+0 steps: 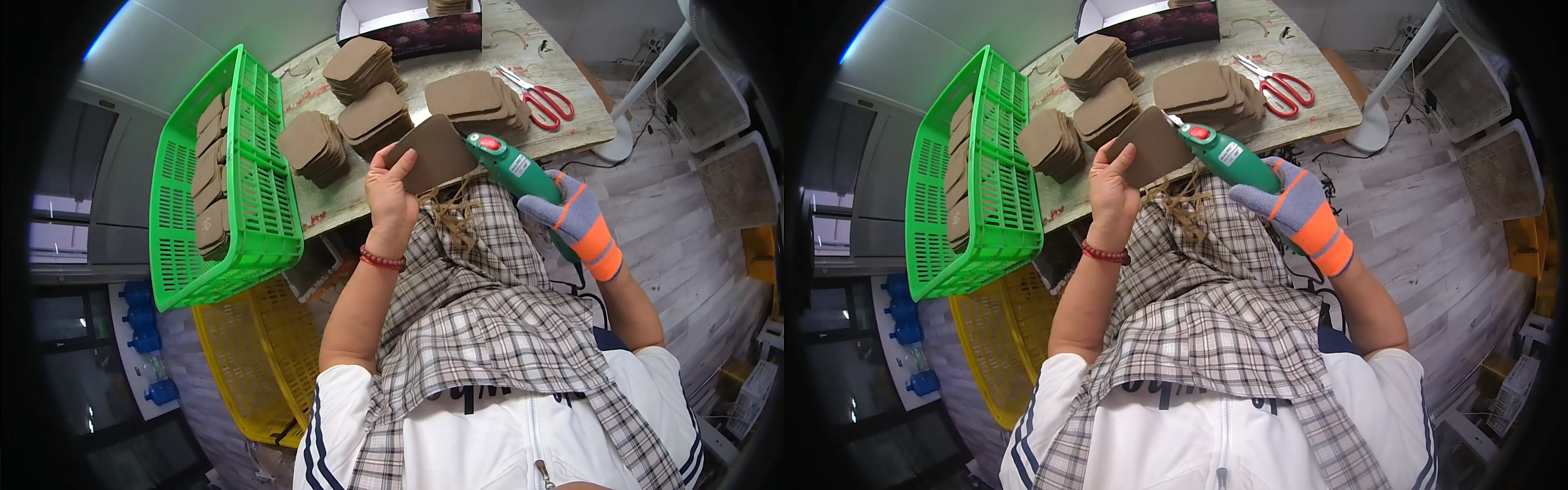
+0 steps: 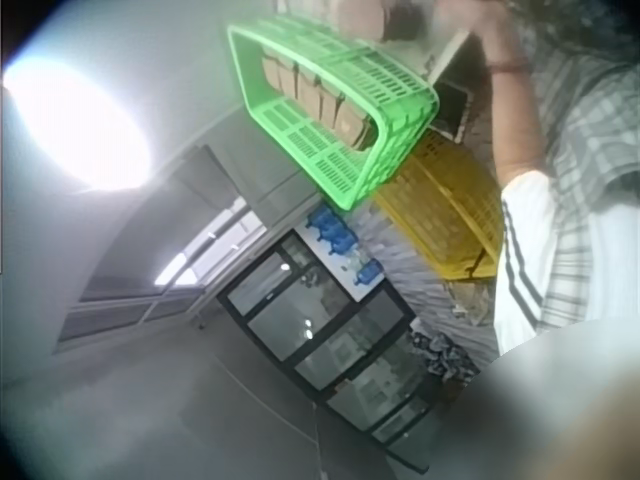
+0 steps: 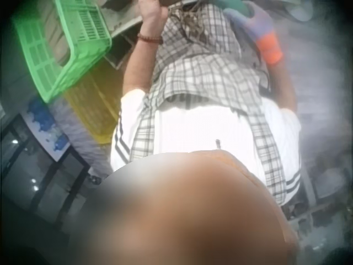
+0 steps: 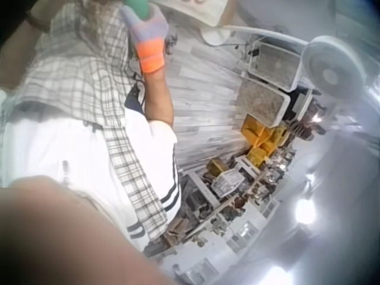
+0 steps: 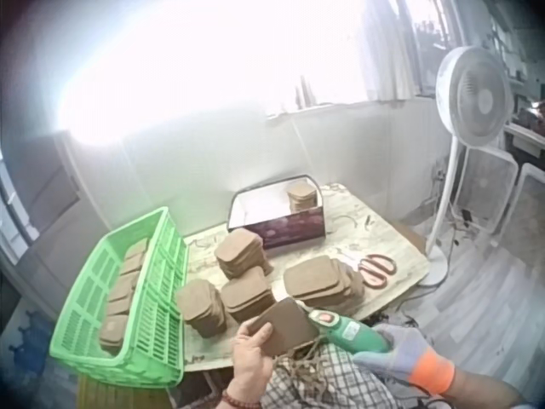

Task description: The person uses a rotary tool to smooth the edges of stacked brown cardboard pieces. They handle each piece individually, rotating it while applying the tool, then place the finished pieces into a box.

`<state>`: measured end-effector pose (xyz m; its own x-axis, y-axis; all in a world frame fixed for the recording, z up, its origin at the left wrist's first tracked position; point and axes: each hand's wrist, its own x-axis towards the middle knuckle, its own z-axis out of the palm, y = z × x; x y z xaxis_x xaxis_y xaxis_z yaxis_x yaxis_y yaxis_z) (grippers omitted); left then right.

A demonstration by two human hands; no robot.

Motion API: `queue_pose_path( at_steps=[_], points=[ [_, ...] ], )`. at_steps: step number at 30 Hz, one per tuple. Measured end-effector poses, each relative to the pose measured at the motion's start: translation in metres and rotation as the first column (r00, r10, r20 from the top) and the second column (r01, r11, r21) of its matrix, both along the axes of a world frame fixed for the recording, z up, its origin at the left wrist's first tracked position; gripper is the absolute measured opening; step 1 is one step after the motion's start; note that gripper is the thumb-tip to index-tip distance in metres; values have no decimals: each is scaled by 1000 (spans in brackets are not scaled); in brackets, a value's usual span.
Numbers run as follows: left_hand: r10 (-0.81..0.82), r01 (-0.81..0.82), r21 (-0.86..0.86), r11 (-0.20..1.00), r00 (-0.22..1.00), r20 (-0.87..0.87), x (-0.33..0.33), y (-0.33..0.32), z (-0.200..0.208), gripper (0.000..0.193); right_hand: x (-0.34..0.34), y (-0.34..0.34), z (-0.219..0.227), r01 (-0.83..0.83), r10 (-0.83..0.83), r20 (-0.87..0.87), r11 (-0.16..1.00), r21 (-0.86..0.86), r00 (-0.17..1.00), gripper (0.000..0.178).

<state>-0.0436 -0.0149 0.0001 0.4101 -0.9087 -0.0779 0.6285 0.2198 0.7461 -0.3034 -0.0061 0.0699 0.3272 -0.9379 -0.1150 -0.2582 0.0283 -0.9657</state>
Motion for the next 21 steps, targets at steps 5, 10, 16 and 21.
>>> queue_pose_path(
  at_steps=[5,10,16,21],
  points=[
    [-60,59,14,998,994,92,18,-50,18,20,-15,-8,3,196,-196,58,981,14,979,40],
    [-156,152,38,988,950,270,3,-110,25,28,-23,3,11,250,-250,119,968,17,961,32],
    [279,-255,-317,914,-174,944,36,-111,25,24,-27,8,6,233,-234,47,972,26,971,34],
    [-250,-418,-6,908,-555,794,118,-100,-7,30,-11,9,-7,146,-146,-3,989,7,989,40]
  ],
)
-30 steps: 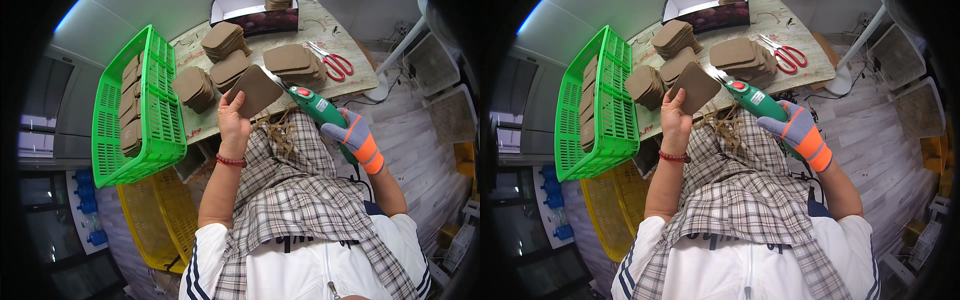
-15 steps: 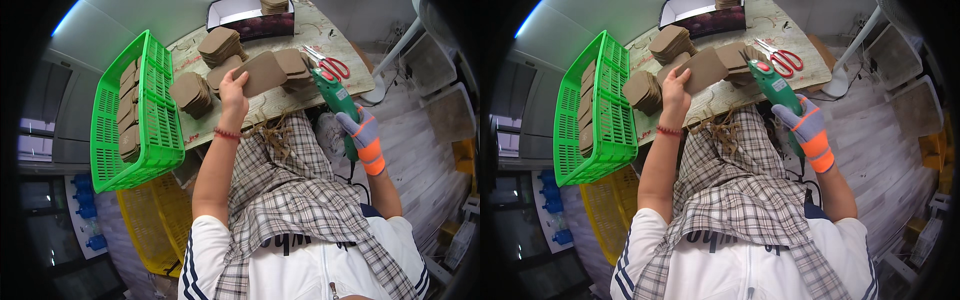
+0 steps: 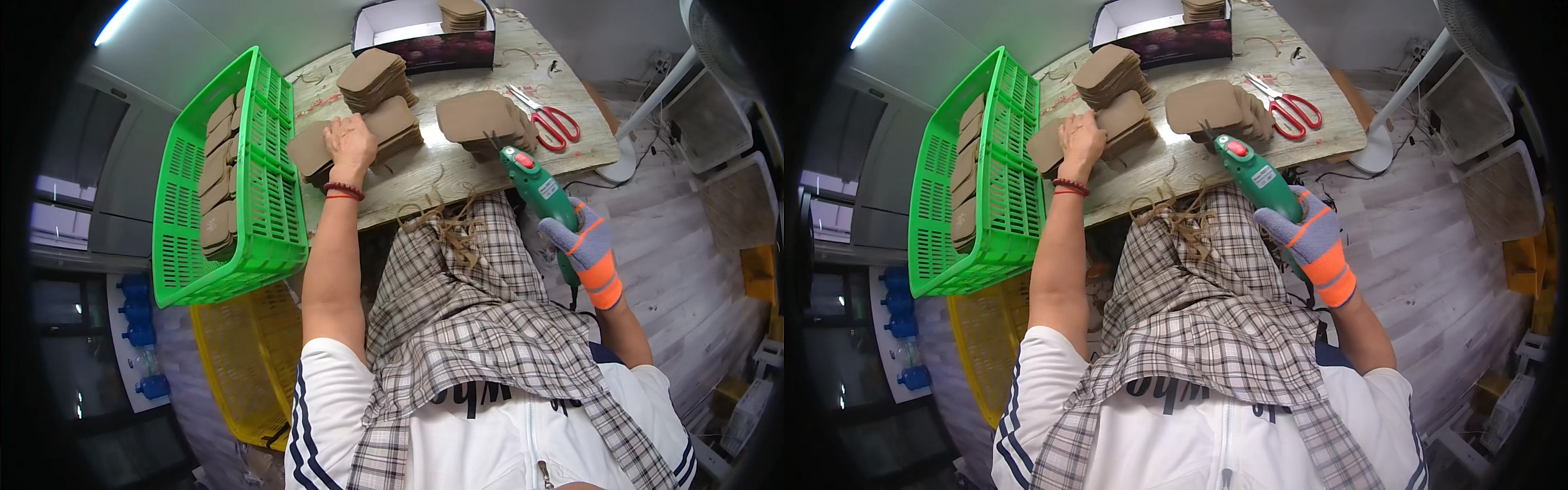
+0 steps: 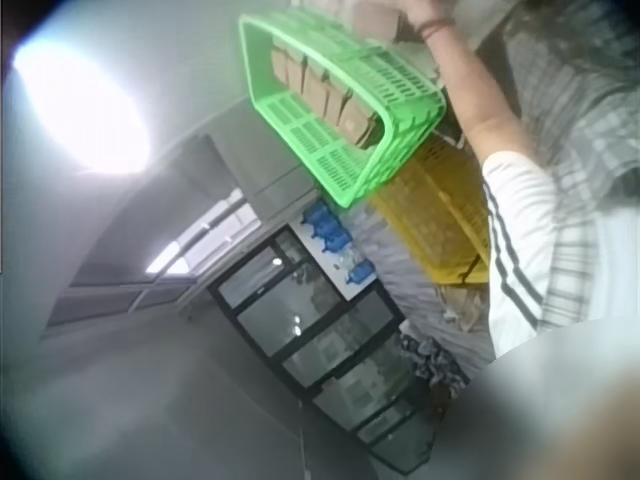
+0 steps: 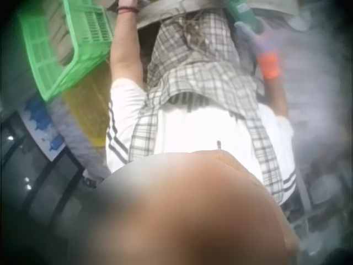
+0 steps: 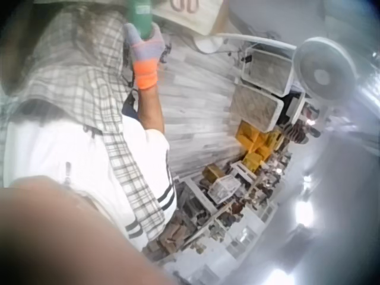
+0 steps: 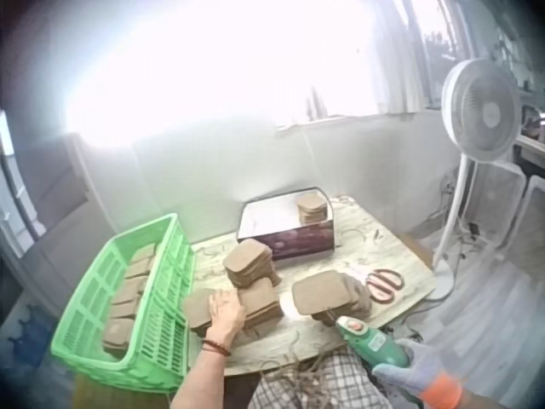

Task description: The person uses a rotary tool to smooth the edges of stacked brown cardboard pieces. They handle each piece individually, rotating it while applying the tool, then place the finished pieces into a box.

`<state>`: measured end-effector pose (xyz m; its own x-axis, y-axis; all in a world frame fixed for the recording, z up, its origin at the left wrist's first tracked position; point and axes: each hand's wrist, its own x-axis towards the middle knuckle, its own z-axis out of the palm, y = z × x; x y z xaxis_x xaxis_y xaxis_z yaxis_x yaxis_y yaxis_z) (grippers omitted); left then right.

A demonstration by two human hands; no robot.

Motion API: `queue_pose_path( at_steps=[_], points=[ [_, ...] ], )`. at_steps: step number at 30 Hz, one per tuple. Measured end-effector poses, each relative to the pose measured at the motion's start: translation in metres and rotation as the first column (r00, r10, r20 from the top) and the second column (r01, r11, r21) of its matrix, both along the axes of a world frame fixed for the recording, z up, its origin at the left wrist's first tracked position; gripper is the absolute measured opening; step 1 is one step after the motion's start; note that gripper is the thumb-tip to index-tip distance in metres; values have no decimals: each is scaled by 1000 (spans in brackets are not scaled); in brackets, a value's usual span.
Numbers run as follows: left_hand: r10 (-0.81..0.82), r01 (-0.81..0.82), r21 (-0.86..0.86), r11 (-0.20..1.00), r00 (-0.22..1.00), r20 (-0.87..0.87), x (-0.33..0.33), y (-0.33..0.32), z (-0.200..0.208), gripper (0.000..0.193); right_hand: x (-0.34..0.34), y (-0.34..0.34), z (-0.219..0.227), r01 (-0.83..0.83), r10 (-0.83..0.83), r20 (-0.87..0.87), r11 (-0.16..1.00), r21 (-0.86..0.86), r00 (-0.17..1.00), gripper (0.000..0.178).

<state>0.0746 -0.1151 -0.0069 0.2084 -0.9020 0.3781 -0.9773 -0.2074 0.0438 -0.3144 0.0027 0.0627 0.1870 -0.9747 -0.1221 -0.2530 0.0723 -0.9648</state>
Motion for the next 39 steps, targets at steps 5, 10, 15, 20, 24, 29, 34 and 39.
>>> queue_pose_path(
  at_steps=[5,10,15,20,24,29,34,39],
  points=[
    [-101,103,73,992,994,-30,15,-8,1,34,11,1,1,-104,101,-83,994,-36,991,45],
    [-100,99,-14,995,986,-132,-13,15,32,39,14,2,0,-139,126,-139,986,-89,982,45],
    [-179,-6,-218,976,555,-812,-18,44,31,23,20,-1,3,-134,133,-60,991,-16,989,45],
    [-568,-360,-440,823,-543,-619,-73,77,45,35,32,-4,8,-123,122,-36,992,-23,992,33],
    [-605,-471,-390,792,-692,-393,-110,79,45,40,37,-7,9,-144,145,-16,989,38,989,40],
    [-541,-477,-283,832,-809,-229,-130,77,48,37,39,-5,13,-135,136,20,991,-18,991,32],
    [-508,-452,-252,856,-825,-248,-138,79,47,36,37,-6,11,-154,154,11,988,-4,988,43],
    [-481,-411,-260,874,-808,-340,-149,82,40,36,36,-8,12,-141,141,28,990,0,990,43]
  ],
)
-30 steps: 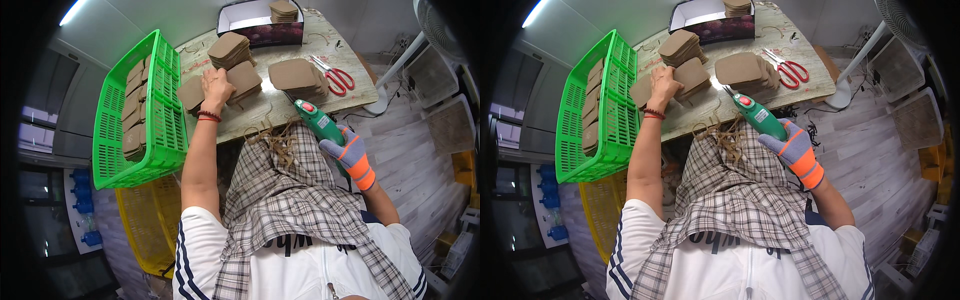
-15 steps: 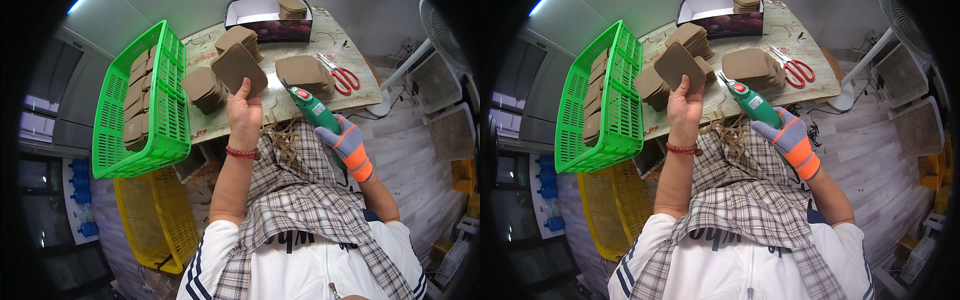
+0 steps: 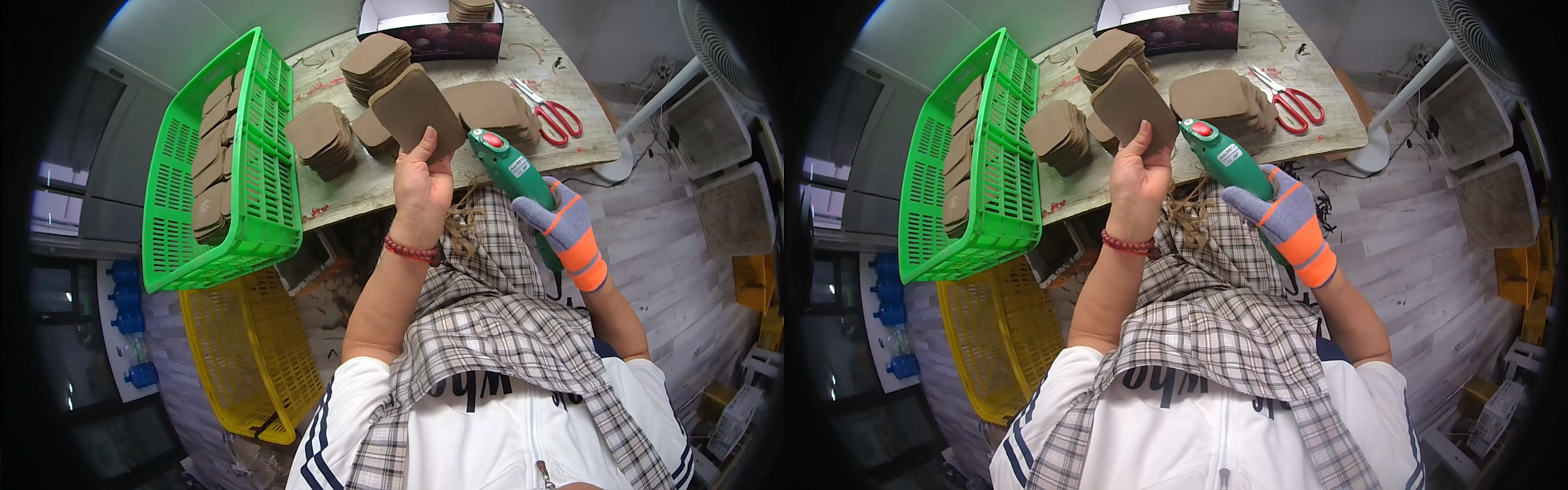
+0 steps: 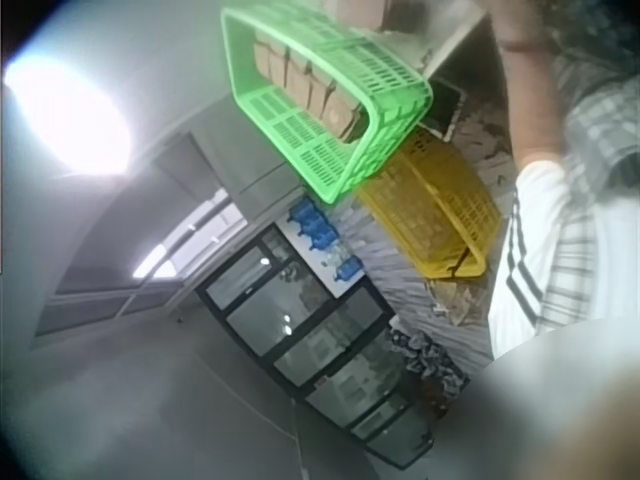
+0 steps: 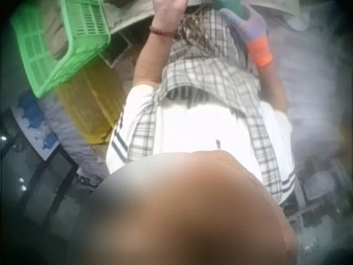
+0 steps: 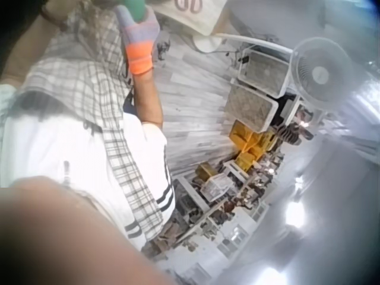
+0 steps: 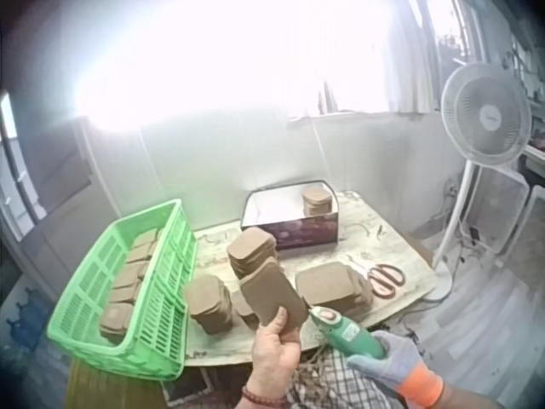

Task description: The person uses a rotary tool to smooth the edges of stacked brown cardboard pieces. They handle each piece individually, rotating it while applying the tool, then place the finished pieces into a box.

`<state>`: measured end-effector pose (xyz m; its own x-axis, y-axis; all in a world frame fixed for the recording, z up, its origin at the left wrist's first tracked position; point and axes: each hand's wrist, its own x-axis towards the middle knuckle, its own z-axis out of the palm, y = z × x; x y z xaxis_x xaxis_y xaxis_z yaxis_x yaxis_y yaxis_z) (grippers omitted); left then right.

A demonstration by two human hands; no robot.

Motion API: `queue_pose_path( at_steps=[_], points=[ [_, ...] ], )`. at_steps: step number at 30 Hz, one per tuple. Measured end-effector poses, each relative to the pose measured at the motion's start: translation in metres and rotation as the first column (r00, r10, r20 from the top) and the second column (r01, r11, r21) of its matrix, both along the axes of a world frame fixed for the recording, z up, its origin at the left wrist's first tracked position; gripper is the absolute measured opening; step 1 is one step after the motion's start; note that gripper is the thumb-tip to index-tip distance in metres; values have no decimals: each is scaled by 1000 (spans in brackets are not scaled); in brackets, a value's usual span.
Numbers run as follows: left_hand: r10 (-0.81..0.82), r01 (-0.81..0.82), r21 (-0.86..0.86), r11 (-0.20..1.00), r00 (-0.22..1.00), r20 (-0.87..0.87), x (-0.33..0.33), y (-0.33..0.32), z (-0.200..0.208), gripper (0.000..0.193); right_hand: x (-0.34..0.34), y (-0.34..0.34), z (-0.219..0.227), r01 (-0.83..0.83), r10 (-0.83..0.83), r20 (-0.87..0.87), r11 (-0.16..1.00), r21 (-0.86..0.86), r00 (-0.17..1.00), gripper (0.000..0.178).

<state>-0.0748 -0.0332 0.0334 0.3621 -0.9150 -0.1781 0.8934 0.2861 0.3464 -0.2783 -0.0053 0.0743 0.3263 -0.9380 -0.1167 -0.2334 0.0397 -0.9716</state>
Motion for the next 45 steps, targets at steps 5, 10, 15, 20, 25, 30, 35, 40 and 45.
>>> queue_pose_path(
  at_steps=[5,10,15,20,25,30,35,40,45],
  points=[
    [-82,82,-9,997,996,36,-10,11,-6,36,-1,-3,-1,28,-28,52,1000,-5,998,43],
    [-162,160,27,987,982,97,-16,19,-18,33,-4,-7,6,74,-74,18,997,20,997,40],
    [-201,197,43,980,942,268,-8,28,-23,29,-11,-10,12,61,-61,24,998,14,998,40],
    [-220,215,68,974,840,496,20,30,-25,29,-31,-11,13,-30,30,-8,999,27,1000,43],
    [-316,290,161,944,640,701,48,33,-15,31,-48,-8,22,-139,151,-151,987,85,977,47],
    [-439,366,275,889,506,743,56,39,-14,35,-47,-2,14,-147,155,-167,987,60,974,52],
    [-526,454,317,833,471,708,48,46,-16,35,-36,-2,13,-113,119,-148,992,49,982,48],
    [-534,443,366,818,348,771,57,45,-12,30,-35,-4,18,-128,145,-144,984,120,979,38],
    [-325,197,292,936,159,932,73,44,1,20,-41,-6,16,-173,194,-137,974,148,971,46]
  ],
)
